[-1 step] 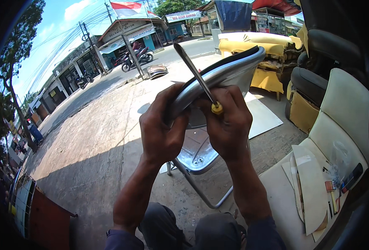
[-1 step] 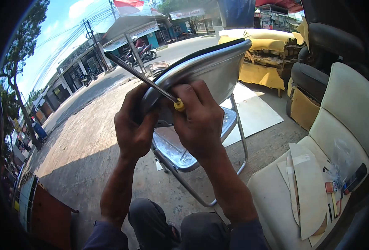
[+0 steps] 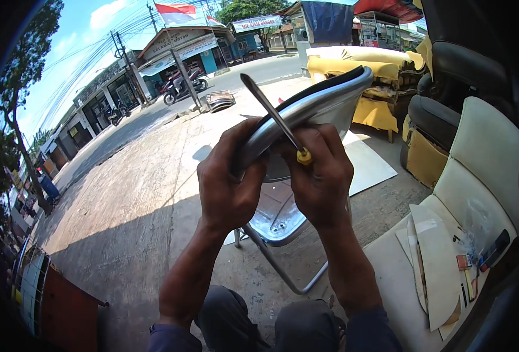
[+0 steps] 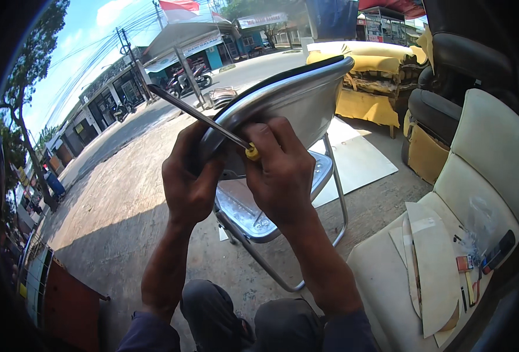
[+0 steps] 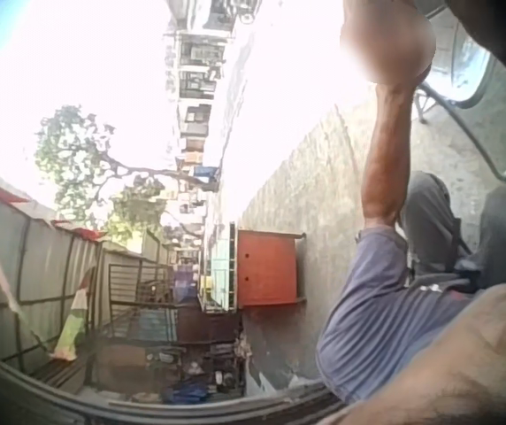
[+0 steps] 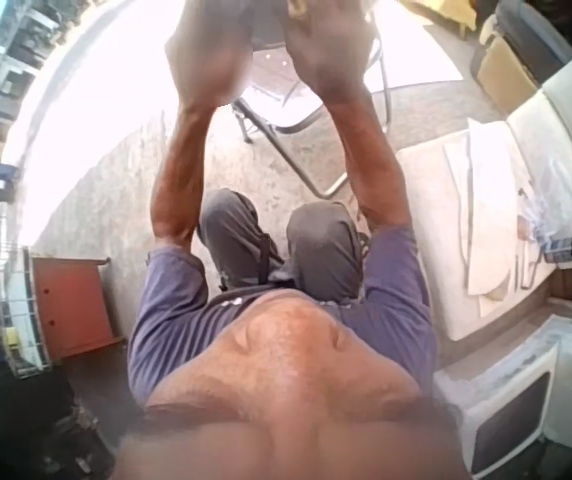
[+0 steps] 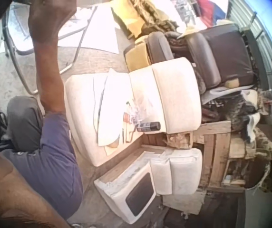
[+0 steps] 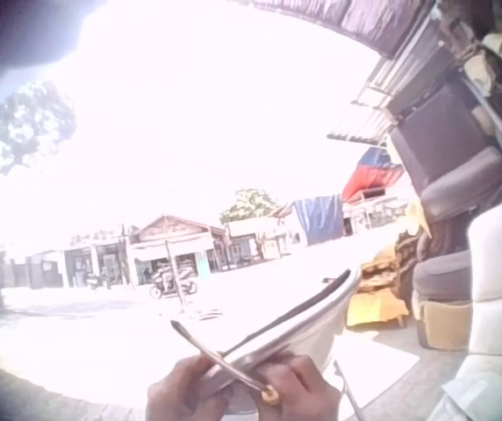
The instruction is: The person uses a screwdriver to tighten or remove screws on the underside of a chair seat, then picks up a plastic bag of hardware and places the pieces onto a sofa cushion.
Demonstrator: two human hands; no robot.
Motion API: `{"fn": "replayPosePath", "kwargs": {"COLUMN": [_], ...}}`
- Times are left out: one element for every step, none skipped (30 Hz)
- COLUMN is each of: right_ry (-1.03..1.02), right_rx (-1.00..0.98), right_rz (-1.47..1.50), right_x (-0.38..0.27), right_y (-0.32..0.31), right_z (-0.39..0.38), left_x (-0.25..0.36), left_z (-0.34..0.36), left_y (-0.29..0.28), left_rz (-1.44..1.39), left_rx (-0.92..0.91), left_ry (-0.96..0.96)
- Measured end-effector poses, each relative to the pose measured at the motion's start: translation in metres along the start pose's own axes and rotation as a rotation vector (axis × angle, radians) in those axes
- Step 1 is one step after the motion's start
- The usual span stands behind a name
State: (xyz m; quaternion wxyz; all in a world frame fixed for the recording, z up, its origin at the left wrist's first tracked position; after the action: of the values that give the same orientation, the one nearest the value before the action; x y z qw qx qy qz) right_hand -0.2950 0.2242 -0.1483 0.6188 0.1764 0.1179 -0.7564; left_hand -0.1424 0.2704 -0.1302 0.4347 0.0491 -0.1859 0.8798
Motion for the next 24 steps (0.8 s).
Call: {"fn": "replayPosePath", "kwargs": {"right_ry": [-0.072,-0.050,-0.029,-0.007,-0.016,-0.026,-0.037,-0.045,-0.055,-0.065,-0.080,-0.094,-0.108,-0.123,-0.125,-0.128,-0.121,-0.115,-0.110,-0.122,-0.131,-0.141,-0.140,-0.145], "right_rx": [0.003,-0.001,-0.005,-0.009,-0.007,0.001,0.008,0.017,0.024,0.030,0.008,-0.009,-0.028,-0.052,-0.070,-0.088,-0.101,-0.111,-0.121,-0.116,-0.110,-0.104,-0.111,-0.110], "right_rz": [-0.052,-0.030,-0.010,0.009,-0.015,-0.036,-0.056,-0.059,-0.061,-0.062,-0.058,-0.061,-0.065,-0.064,-0.046,-0.029,-0.043,-0.065,-0.086,-0.064,-0.050,-0.036,-0.049,-0.063], "right_x": [0.001,0.005,0.009,0.011,0.009,0.007,0.005,0.004,0.005,0.005,0.005,0.006,0.008,0.009,0.010,0.010,0.008,0.003,0.001,0.002,0.005,0.009,0.011,0.013], "right_y": [0.001,0.002,0.002,0.001,0.001,0.002,0.002,0.001,0.002,0.002,0.003,-0.001,-0.005,-0.007,-0.006,-0.005,-0.004,-0.003,-0.002,-0.002,-0.002,-0.002,-0.002,-0.001], "right_z": [-0.004,-0.006,-0.008,-0.009,-0.010,-0.010,-0.011,-0.012,-0.013,-0.013,-0.011,-0.008,-0.006,-0.002,-0.001,-0.001,-0.001,0.001,0.002,0.003,0.004,0.005,0.003,0.003], "left_x": [0.000,0.001,0.003,0.004,0.003,0.002,0.001,0.000,-0.002,-0.005,-0.006,-0.005,-0.003,-0.002,0.000,0.002,0.002,0.003,0.003,0.003,0.006,0.006,0.005,0.004], "left_z": [-0.001,0.000,0.002,0.002,0.001,0.001,0.000,-0.001,-0.003,-0.005,-0.006,-0.005,-0.004,-0.004,-0.004,-0.004,-0.005,-0.005,-0.005,-0.004,-0.001,0.000,0.001,0.005], "left_y": [0.000,-0.001,0.000,0.001,0.002,0.002,0.002,0.002,0.003,0.004,0.004,0.007,0.009,0.011,0.010,0.009,0.008,0.007,0.006,0.005,0.007,0.009,0.009,0.009], "left_rz": [0.011,0.013,0.011,0.009,0.001,0.003,0.006,0.010,0.014,0.021,0.028,0.015,0.002,-0.011,0.018,0.046,0.073,0.077,0.081,0.085,0.080,0.062,0.043,0.023], "left_rx": [-0.007,-0.015,-0.021,-0.027,-0.016,-0.006,0.004,0.015,0.023,0.031,0.039,0.039,0.038,0.038,0.032,0.026,0.021,0.025,0.030,0.036,0.011,-0.008,-0.026,-0.044], "left_ry": [-0.031,-0.038,-0.045,-0.053,-0.048,-0.038,-0.027,-0.018,-0.005,0.008,0.019,0.015,0.010,0.005,0.012,0.019,0.026,0.048,0.070,0.092,0.059,0.063,0.068,0.082]}}
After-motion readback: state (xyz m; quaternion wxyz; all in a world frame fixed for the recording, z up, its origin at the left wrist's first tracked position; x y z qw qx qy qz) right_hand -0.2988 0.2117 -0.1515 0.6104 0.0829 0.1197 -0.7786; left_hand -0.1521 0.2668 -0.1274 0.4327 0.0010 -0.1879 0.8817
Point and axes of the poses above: each hand's wrist, its own z-axis towards the middle knuckle, its own y-axis out of the palm, x = y × z, the point moved 4 cm from there along z, towards the middle knuckle, and after that the axes turned 9 degrees about y, right-handed, at the moved point
